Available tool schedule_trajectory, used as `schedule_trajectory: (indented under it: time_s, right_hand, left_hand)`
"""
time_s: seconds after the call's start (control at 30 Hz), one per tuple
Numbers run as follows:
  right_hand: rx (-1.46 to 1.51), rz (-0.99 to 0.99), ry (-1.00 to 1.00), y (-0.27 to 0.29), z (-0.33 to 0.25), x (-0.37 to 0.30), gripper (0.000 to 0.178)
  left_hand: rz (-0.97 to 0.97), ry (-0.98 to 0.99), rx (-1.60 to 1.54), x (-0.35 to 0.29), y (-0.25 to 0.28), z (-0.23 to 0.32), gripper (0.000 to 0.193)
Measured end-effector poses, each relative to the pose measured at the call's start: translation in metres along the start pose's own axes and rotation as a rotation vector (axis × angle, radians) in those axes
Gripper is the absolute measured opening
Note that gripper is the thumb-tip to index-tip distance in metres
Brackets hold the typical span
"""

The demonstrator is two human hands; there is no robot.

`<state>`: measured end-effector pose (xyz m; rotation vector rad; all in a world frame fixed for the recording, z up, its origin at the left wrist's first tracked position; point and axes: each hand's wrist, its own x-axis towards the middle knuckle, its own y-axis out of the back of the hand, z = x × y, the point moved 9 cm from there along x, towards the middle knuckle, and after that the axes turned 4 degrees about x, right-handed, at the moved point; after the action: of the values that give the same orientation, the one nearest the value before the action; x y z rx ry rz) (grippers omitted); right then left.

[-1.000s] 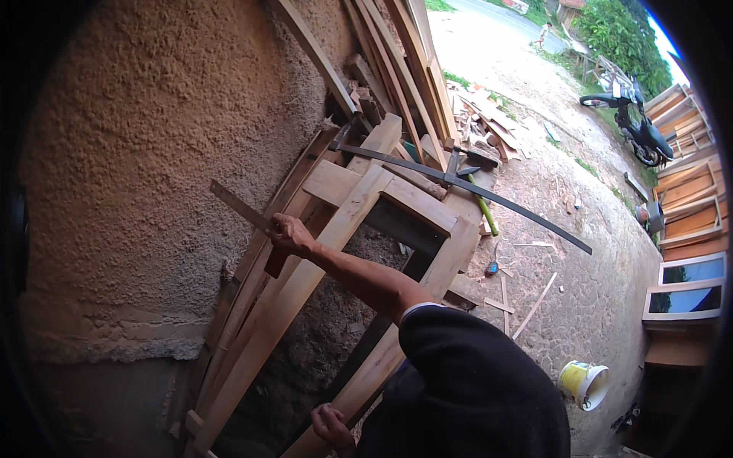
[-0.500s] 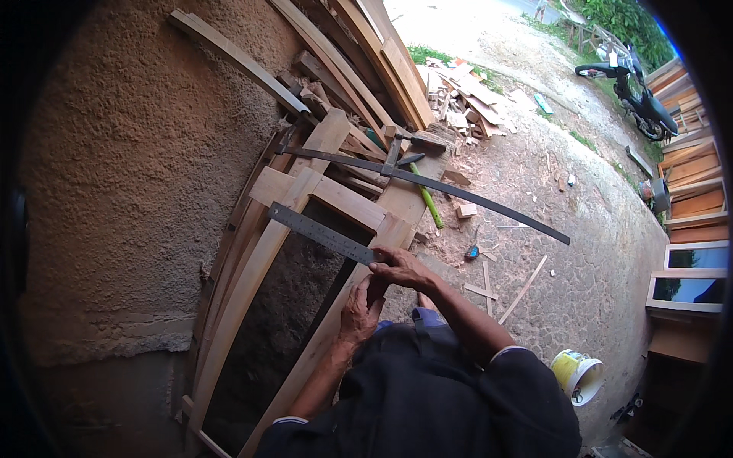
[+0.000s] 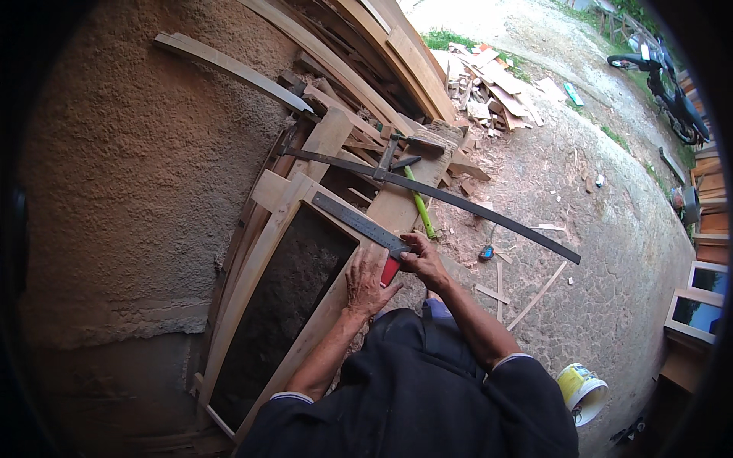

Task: The person sits on the ground and assembles a wooden frame by hammering nails into joints using a hammer. They adjust the frame and use a metal bar to align the pieces before continuing to hammer.

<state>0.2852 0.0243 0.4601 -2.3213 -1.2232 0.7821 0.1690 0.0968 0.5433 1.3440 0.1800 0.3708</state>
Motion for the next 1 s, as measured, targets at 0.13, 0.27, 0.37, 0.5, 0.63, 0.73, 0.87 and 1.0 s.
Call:
schedule_trajectory:
  time_s: [0.13, 0.27, 0.37, 0.5, 0.63, 0.73, 0.87, 1.0]
  right_hand:
    - [0.011, -0.008, -0.022, -0.002, -0.001, 0.009, 0.056]
    - [0.023, -0.021, -0.024, -0.008, -0.004, 0.011, 0.052]
    - [0.010, -0.018, -0.034, -0.011, -0.001, 0.010, 0.048]
    - [-0.020, -0.011, -0.062, -0.008, 0.003, 0.013, 0.044]
    - [-0.028, -0.026, -0.108, -0.004, 0.005, 0.019, 0.041]
    - [-0.077, -0.006, -0.099, -0.003, 0.004, 0.022, 0.040]
    - [-0.153, -0.042, -0.107, -0.003, 0.002, 0.021, 0.038]
    - [-0.762, 0.011, 0.153, 0.017, -0.039, 0.035, 0.034]
  left_hand:
    - [-0.050, -0.026, 0.030, 0.018, -0.009, -0.011, 0.091]
    - [-0.012, -0.107, -0.038, 0.023, -0.005, -0.018, 0.086]
    - [0.014, -0.135, -0.065, 0.022, -0.002, -0.019, 0.082]
    - [0.030, -0.142, -0.069, 0.023, -0.001, -0.018, 0.078]
    - [0.024, -0.146, -0.065, 0.024, -0.001, -0.019, 0.077]
    - [0.008, -0.144, -0.059, 0.024, -0.003, -0.020, 0.078]
    - [0.011, -0.143, -0.039, 0.024, -0.004, -0.020, 0.079]
    - [0.035, -0.145, -0.048, 0.025, -0.004, -0.018, 0.080]
